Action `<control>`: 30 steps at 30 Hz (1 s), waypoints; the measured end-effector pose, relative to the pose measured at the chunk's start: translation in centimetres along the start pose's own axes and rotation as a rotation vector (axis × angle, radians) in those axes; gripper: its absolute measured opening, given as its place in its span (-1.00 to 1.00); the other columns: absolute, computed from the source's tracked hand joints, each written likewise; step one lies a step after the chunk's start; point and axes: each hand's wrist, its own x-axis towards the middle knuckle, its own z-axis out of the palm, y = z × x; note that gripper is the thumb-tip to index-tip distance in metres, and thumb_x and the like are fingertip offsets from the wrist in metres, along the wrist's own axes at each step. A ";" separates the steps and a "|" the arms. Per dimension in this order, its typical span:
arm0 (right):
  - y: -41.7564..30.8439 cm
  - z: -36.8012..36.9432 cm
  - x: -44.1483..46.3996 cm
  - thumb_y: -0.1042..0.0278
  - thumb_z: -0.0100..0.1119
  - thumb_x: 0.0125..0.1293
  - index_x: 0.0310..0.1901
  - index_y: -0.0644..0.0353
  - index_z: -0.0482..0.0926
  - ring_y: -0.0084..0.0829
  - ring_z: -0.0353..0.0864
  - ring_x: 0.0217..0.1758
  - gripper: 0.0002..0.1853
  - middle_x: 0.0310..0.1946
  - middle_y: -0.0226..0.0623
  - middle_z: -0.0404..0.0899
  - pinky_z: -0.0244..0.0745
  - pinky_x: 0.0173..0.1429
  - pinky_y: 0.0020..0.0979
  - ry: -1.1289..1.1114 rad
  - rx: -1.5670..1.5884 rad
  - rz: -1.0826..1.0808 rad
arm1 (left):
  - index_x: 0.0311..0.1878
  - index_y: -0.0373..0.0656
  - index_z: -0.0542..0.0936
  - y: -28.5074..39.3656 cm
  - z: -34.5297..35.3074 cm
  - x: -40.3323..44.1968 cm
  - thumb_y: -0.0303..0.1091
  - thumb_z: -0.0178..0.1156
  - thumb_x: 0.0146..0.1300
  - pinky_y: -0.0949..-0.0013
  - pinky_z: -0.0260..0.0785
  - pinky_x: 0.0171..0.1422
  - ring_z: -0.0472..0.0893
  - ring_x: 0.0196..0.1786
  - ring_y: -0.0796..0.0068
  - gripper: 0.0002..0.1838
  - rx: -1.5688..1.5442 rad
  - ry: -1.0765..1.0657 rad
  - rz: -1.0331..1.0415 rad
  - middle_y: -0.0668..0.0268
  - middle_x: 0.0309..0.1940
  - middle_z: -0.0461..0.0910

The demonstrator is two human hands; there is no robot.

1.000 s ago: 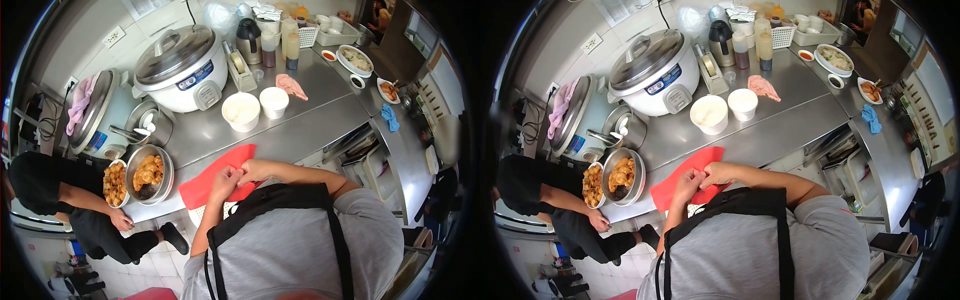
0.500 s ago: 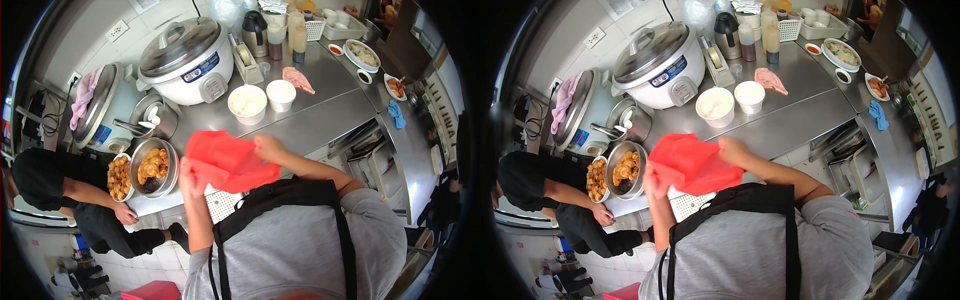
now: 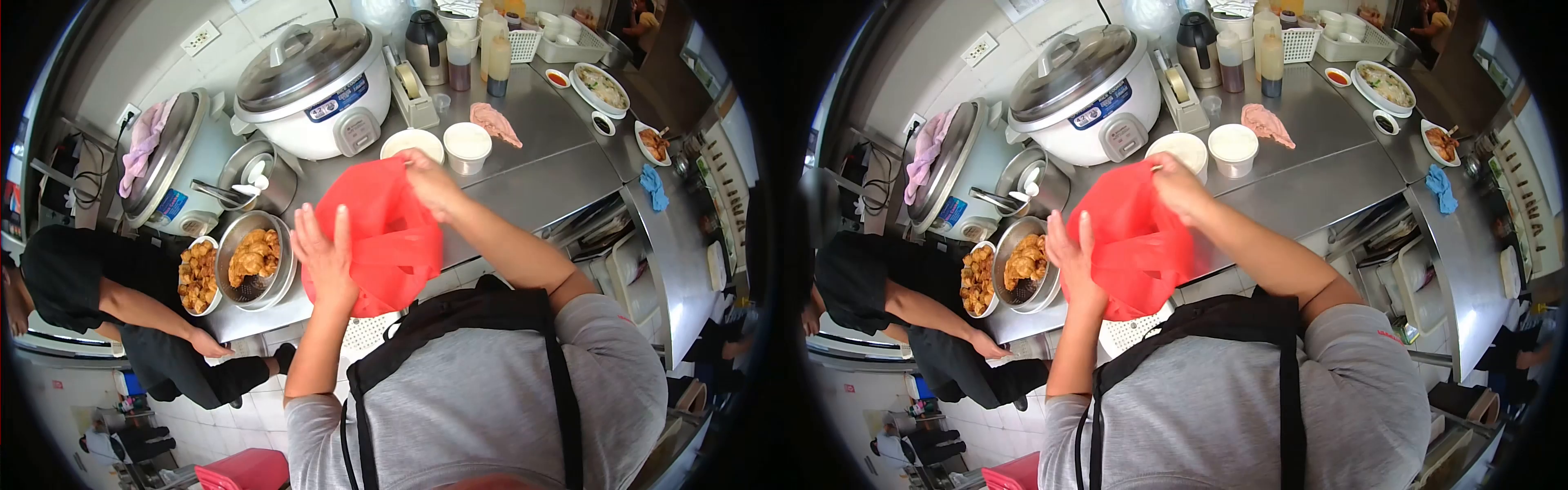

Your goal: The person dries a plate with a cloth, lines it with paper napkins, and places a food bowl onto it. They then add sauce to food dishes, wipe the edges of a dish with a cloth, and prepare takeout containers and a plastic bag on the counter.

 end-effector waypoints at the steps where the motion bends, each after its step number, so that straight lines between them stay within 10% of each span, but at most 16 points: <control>1: 0.3 0.7 -0.4 0.56 -0.20 0.12 -0.16 0.21 0.35 -0.54 0.42 -0.35 -0.76 -0.37 -0.29 0.44 0.38 -0.29 -0.54 -0.052 -0.057 0.005 | 0.16 -0.03 0.21 0.2 0.2 0.2 -0.48 0.22 -0.26 -0.07 -0.06 0.17 0.15 0.15 -0.09 -0.23 -0.037 0.033 0.063 -0.04 0.10 0.14; 8: 3.7 -3.2 -1.3 0.45 -0.03 0.10 -0.17 0.24 0.35 -0.41 0.45 -0.44 -0.77 -0.32 -0.20 0.45 0.36 -0.29 -0.44 -0.181 -0.836 -0.241 | -0.23 -0.29 0.47 -5.2 -0.8 1.8 -0.67 -0.10 -0.10 0.40 0.35 -0.15 0.54 -0.26 0.18 -0.69 -0.682 -0.161 -0.388 0.10 -0.34 0.53; 14: 1.9 -1.6 -3.4 0.33 0.10 0.00 -0.18 0.13 0.42 -0.22 0.43 -0.25 -0.71 -0.33 -0.24 0.43 0.31 -0.14 -0.23 0.002 -1.270 -1.142 | -0.21 -0.29 0.44 -5.3 1.6 1.9 -0.59 -0.09 -0.01 0.42 0.32 -0.19 0.53 -0.29 0.34 -0.75 -0.637 -0.261 -0.501 0.13 -0.39 0.54; 21: 4.0 -3.2 -4.6 0.26 0.12 0.00 -0.17 0.13 0.46 -0.28 0.44 -0.15 -0.68 -0.28 -0.19 0.47 0.31 -0.09 -0.25 -0.961 -1.635 -0.523 | -0.15 -0.26 0.40 -6.8 4.9 4.2 -0.61 -0.12 0.00 0.45 0.31 -0.20 0.50 -0.34 0.45 -0.71 -0.843 -0.036 -0.573 0.16 -0.38 0.51; 23: 4.2 -5.7 -3.9 0.26 0.10 0.04 -0.19 0.14 0.48 -0.30 0.48 -0.19 -0.72 -0.30 -0.19 0.50 0.34 -0.13 -0.28 -1.044 -1.801 -0.129 | -0.08 -0.22 0.39 -7.8 5.9 4.7 -0.63 -0.12 -0.03 0.37 0.34 -0.22 0.51 -0.34 0.32 -0.63 -0.631 -0.047 -0.544 0.13 -0.38 0.50; 26: 3.2 -8.3 -2.7 0.27 0.09 0.05 -0.24 0.13 0.50 -0.33 0.52 -0.28 -0.77 -0.37 -0.28 0.53 0.38 -0.21 -0.38 -0.952 -1.068 -0.288 | -0.01 -0.08 0.40 -5.5 6.5 5.0 -0.62 -0.08 -0.10 0.18 0.34 -0.22 0.48 -0.30 0.06 -0.51 -0.288 -0.064 -0.343 0.09 -0.30 0.44; 30: -3.6 -8.5 1.9 0.34 0.07 0.09 -0.24 0.17 0.49 -0.54 0.48 -0.38 -0.80 -0.45 -0.36 0.52 0.38 -0.31 -0.50 -0.779 -1.015 -0.285 | -0.02 -0.04 0.43 -1.0 7.8 6.1 -0.20 -0.05 0.03 0.15 0.33 -0.15 0.48 -0.20 0.07 -0.60 -0.231 -0.496 -0.306 0.09 -0.18 0.42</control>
